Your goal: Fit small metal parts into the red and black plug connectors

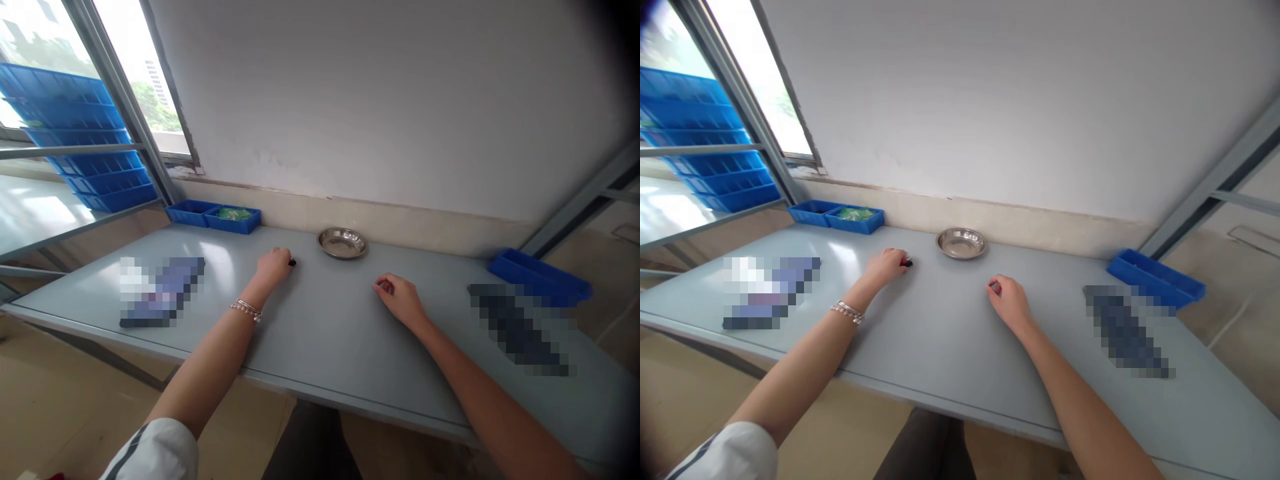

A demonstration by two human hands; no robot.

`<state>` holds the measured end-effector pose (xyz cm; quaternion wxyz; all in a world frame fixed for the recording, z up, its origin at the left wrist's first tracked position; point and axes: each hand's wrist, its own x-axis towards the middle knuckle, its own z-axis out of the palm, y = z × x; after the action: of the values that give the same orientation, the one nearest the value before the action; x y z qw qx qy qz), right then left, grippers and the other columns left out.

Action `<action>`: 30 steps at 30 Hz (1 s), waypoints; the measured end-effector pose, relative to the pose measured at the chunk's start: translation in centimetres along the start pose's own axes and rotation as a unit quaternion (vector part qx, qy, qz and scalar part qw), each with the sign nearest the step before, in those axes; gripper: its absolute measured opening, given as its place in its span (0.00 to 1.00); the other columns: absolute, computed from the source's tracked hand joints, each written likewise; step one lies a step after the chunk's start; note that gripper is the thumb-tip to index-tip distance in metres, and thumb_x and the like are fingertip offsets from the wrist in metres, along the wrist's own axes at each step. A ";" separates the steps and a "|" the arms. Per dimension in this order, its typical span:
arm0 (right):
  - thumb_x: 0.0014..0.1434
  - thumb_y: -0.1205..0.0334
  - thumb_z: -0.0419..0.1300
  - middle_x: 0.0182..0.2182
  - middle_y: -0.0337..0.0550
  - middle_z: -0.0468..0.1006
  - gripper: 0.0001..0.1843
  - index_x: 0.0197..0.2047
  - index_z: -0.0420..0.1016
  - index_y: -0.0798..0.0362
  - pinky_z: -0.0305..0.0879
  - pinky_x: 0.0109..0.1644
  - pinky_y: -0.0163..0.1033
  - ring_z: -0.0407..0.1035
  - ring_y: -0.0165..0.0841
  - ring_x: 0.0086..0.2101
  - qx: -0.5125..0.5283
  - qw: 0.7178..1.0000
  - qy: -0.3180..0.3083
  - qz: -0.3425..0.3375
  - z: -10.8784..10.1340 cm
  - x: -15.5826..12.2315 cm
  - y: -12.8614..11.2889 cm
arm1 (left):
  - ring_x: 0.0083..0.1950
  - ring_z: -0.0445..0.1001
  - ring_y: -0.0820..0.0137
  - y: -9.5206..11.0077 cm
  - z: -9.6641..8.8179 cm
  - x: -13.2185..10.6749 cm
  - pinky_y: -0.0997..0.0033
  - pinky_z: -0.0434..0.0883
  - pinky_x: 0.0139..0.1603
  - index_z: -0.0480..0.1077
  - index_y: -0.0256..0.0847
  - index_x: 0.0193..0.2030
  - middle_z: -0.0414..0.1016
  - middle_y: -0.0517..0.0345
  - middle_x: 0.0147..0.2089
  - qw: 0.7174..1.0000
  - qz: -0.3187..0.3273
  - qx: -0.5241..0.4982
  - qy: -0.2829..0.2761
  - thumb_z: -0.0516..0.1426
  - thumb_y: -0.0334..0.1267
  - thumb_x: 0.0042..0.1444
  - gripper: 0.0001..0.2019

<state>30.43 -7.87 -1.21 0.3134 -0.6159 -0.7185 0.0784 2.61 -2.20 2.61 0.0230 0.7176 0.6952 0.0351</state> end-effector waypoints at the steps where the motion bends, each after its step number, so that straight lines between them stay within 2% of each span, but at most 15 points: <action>1: 0.50 0.60 0.52 0.20 0.40 0.70 0.08 0.29 0.69 0.53 0.58 0.30 0.36 0.64 0.31 0.24 0.008 1.000 0.003 0.000 0.0 0.0 0.0 | 0.44 0.68 0.60 0.0 0.0 0.0 0.67 0.66 0.36 0.68 0.41 0.39 0.68 0.47 0.45 1.000 0.000 -0.002 0.000 0.53 0.35 0.48 0.10; 9: 0.50 0.59 0.51 0.22 0.41 0.73 0.09 0.30 0.69 0.52 0.61 0.30 0.36 0.66 0.31 0.24 0.096 0.995 0.018 0.009 0.0 -0.1 -0.3 | 0.42 0.69 0.60 0.5 -0.2 -0.2 0.68 0.66 0.35 0.68 0.42 0.41 0.69 0.47 0.44 1.000 -0.016 -0.002 -0.011 0.54 0.36 0.47 0.12; 14: 0.49 0.58 0.52 0.24 0.42 0.75 0.10 0.31 0.70 0.54 0.61 0.31 0.37 0.68 0.32 0.26 0.153 0.988 0.013 0.030 -0.1 -0.1 -0.5 | 0.41 0.69 0.60 0.3 -0.2 -0.3 0.68 0.66 0.33 0.69 0.41 0.36 0.70 0.48 0.40 1.000 -0.025 -0.002 -0.019 0.55 0.36 0.45 0.10; 18: 0.49 0.58 0.53 0.25 0.43 0.75 0.10 0.32 0.70 0.54 0.62 0.31 0.37 0.68 0.32 0.26 0.185 0.982 0.000 0.040 0.0 -0.1 -0.4 | 0.40 0.70 0.60 0.7 -0.2 -0.2 0.68 0.66 0.34 0.70 0.41 0.35 0.71 0.48 0.39 1.000 -0.008 -0.024 0.009 0.54 0.35 0.46 0.09; 20: 0.48 0.57 0.54 0.25 0.43 0.75 0.10 0.32 0.70 0.54 0.63 0.32 0.38 0.69 0.32 0.27 0.208 0.977 -0.008 0.044 0.0 -0.2 -0.5 | 0.40 0.70 0.62 1.5 -0.2 -0.3 0.69 0.66 0.35 0.70 0.41 0.35 0.72 0.50 0.38 0.997 0.041 -0.055 0.045 0.53 0.36 0.47 0.08; 23: 0.47 0.57 0.56 0.25 0.42 0.75 0.11 0.33 0.70 0.53 0.65 0.33 0.38 0.70 0.32 0.28 0.255 0.966 -0.023 0.043 0.2 -0.2 -0.8 | 0.38 0.70 0.67 3.1 -0.2 -1.1 0.72 0.65 0.38 0.70 0.40 0.36 0.73 0.54 0.37 0.973 0.180 -0.119 0.078 0.53 0.37 0.49 0.08; 26: 0.47 0.56 0.57 0.26 0.42 0.75 0.11 0.33 0.70 0.53 0.66 0.34 0.39 0.70 0.33 0.29 0.300 0.953 -0.037 0.028 0.4 -0.4 -1.3 | 0.36 0.70 0.71 5.0 0.2 -2.5 0.75 0.65 0.37 0.69 0.40 0.36 0.73 0.56 0.35 0.933 0.305 -0.179 0.066 0.53 0.36 0.50 0.07; 30: 0.49 0.56 0.57 0.25 0.42 0.76 0.11 0.34 0.70 0.53 0.66 0.35 0.38 0.70 0.33 0.29 0.331 0.942 -0.060 0.001 0.3 -0.8 -2.1 | 0.34 0.69 0.72 6.6 0.7 -4.1 0.77 0.64 0.35 0.69 0.39 0.38 0.72 0.56 0.34 0.899 0.385 -0.202 0.053 0.53 0.35 0.51 0.08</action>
<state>28.57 -8.98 -0.71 0.4556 -0.4725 -0.6691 0.3485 9.14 -6.52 2.42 0.1150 0.9065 0.3424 0.2185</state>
